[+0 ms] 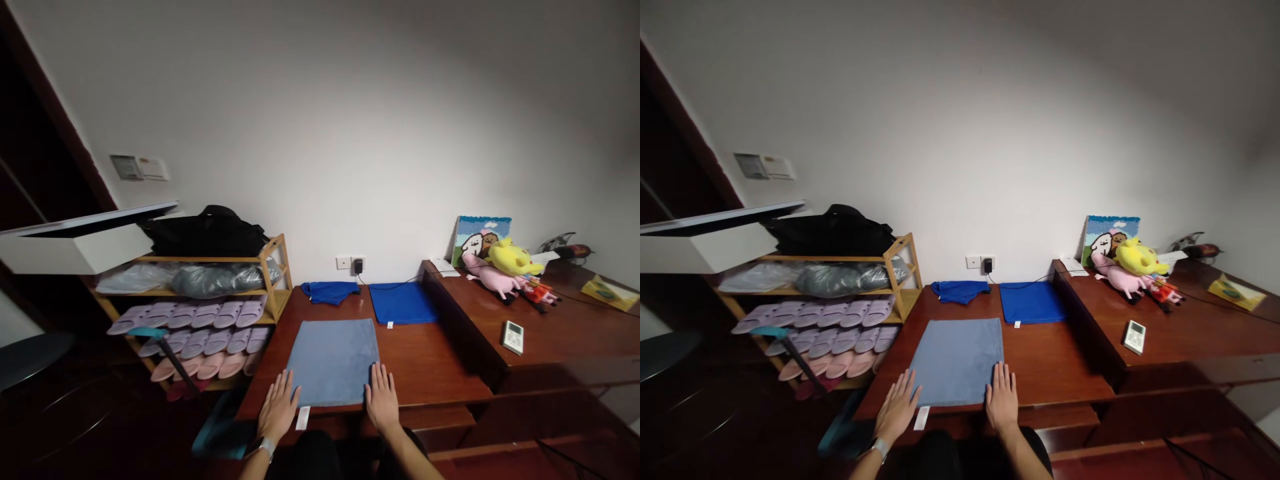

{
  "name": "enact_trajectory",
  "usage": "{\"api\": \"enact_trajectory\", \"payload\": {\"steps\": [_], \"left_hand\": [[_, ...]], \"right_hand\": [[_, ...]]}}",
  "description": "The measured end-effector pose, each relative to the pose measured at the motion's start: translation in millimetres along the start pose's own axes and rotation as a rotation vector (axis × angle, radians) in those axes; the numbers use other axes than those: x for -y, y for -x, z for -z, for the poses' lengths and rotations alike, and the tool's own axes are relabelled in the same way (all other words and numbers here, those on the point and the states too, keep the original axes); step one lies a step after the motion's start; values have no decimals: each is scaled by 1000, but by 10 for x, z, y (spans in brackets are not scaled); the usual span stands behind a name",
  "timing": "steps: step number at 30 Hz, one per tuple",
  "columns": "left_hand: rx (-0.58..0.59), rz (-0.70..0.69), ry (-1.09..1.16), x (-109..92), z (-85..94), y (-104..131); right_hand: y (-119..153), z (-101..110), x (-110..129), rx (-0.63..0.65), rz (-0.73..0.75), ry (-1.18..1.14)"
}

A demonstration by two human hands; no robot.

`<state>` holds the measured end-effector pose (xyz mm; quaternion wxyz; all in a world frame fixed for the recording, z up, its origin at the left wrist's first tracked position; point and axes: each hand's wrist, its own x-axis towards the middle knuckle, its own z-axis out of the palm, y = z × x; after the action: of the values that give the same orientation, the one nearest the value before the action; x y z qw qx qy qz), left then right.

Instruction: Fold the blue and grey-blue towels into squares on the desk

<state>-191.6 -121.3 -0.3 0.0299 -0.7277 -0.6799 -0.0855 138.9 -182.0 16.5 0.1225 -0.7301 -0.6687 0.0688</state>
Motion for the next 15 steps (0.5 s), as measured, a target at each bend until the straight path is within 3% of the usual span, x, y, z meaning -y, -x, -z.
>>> {"api": "enact_trajectory", "payload": {"steps": [7, 15], "left_hand": [[27, -4, 1, 69, 81, 26], [17, 35, -88, 358, 110, 224]], "right_hand": [[194, -34, -75, 33, 33, -87], [172, 28, -80, 57, 43, -137]]}}
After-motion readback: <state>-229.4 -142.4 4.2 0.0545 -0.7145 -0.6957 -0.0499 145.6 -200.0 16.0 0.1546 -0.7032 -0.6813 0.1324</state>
